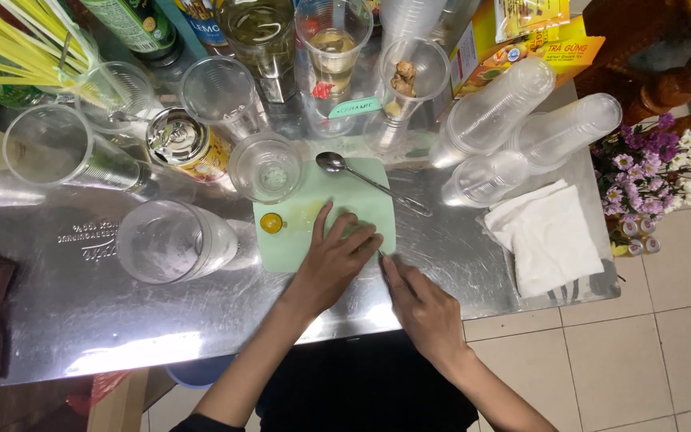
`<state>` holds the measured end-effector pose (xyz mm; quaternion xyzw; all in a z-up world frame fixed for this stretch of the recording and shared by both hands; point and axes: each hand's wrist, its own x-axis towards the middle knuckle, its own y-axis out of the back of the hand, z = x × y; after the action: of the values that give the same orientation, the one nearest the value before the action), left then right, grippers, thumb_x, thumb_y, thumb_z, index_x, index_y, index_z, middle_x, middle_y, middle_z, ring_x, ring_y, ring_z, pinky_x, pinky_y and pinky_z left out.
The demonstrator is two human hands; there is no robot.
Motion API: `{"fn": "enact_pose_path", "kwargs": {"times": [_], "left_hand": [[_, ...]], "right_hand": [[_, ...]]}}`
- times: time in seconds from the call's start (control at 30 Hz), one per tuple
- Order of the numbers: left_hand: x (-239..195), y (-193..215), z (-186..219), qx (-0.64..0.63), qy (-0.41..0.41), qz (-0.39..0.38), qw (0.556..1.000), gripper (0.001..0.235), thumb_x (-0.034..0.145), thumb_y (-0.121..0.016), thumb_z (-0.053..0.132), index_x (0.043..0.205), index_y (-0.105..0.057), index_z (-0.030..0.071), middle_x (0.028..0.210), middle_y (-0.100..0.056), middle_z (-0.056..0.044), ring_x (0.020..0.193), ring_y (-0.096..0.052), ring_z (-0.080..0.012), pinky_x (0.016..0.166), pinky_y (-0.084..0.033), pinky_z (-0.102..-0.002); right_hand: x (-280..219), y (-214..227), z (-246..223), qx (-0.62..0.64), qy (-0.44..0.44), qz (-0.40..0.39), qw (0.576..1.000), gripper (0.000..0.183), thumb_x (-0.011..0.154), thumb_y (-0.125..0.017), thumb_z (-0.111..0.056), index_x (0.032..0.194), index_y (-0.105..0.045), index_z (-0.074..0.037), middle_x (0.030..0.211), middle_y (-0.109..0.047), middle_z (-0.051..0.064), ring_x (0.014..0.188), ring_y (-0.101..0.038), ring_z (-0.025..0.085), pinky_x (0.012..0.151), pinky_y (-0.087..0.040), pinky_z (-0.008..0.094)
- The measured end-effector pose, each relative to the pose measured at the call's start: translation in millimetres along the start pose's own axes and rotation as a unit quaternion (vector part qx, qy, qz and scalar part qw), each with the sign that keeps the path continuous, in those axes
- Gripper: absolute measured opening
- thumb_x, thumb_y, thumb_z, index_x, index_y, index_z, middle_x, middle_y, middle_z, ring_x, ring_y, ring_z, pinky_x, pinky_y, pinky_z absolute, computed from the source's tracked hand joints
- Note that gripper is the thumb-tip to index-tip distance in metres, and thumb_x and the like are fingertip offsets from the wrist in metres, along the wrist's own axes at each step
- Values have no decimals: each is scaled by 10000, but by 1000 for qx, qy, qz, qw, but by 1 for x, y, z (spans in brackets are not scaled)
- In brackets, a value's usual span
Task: Preparing a beverage by shaking ingredients in a metal shaker, pouring, and cutting a small ingredient on a board.
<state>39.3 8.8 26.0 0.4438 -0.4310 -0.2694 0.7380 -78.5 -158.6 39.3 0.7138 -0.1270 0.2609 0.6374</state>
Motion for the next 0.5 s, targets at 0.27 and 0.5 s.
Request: {"fn": "enact_pose_path", "kwargs": {"times": [0.27,0.5], "left_hand": [[15,2,-6,13,-30,6,999,232,842,-710,-132,962,-667,63,930,-554,-45,1026,-529,-298,1204,-335,-628],[12,-5,-18,-21,-31,-15,999,357,754,-689,-223,983,-678,50,952,-594,-47,1027,-534,-294,1190,-360,-594]], "right_hand": [[-2,7,9,-30,10,20,999,357,953,-829,-193,1288,-707,-177,1071,-738,-49,812,-716,41,526,-492,180],[-49,15,40,25,-2,-8,1000,465,957,-813,-184,1387,-641,-228,906,-623,-19,625,-522,74,470,-437,193]]}}
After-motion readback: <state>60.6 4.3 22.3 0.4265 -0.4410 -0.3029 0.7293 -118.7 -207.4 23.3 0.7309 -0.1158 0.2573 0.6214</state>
